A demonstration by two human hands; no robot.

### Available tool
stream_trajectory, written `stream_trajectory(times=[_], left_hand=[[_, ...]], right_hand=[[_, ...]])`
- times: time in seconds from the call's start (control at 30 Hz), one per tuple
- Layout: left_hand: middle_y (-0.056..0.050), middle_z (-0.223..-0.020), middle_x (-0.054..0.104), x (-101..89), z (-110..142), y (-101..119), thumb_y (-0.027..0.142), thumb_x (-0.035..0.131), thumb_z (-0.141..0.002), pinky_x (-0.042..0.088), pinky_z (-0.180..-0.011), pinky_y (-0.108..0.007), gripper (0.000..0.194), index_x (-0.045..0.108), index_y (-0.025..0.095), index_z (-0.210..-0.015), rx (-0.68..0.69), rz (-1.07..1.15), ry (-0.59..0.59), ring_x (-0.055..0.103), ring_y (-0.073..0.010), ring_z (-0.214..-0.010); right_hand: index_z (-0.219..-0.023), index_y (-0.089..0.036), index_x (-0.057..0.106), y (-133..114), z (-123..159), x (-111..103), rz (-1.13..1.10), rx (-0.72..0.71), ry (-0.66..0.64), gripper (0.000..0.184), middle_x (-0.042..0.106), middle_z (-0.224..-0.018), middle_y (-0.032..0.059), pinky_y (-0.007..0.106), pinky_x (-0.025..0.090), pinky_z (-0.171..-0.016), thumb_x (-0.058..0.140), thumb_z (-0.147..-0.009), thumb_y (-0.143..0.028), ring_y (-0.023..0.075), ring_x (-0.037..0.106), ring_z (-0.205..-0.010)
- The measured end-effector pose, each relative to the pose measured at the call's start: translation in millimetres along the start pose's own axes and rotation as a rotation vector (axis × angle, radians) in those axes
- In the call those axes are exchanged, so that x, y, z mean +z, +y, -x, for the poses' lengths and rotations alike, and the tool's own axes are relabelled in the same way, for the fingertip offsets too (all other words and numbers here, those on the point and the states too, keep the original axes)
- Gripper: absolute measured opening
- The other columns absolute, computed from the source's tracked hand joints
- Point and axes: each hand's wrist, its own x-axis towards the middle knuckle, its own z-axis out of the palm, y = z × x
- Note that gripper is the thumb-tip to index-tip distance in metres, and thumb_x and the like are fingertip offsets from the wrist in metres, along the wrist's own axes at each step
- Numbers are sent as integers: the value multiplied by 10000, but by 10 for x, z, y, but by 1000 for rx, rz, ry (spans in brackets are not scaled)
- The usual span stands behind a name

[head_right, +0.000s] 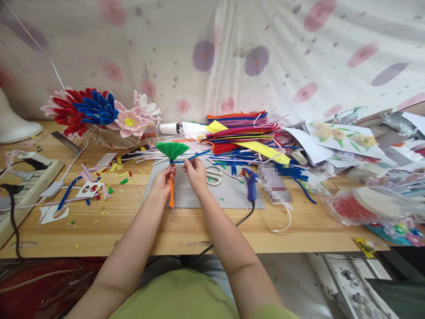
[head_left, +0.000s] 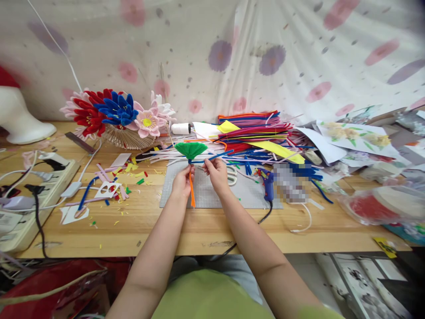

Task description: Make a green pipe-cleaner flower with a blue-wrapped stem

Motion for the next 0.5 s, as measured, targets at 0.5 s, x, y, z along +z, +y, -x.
stream_trajectory(times=[0.5], left_hand=[[13,-583,461,-33,161,-54,213,460,-845,279,-393,-169,180,603,203,-736,129,-11,-406,348,-47,-446]], right_hand=[[-537,-174,400,57,-109,183,-610,739,-154,231,339,-415,-78,159,188,-333,595,-660,-189,23,209,-360]])
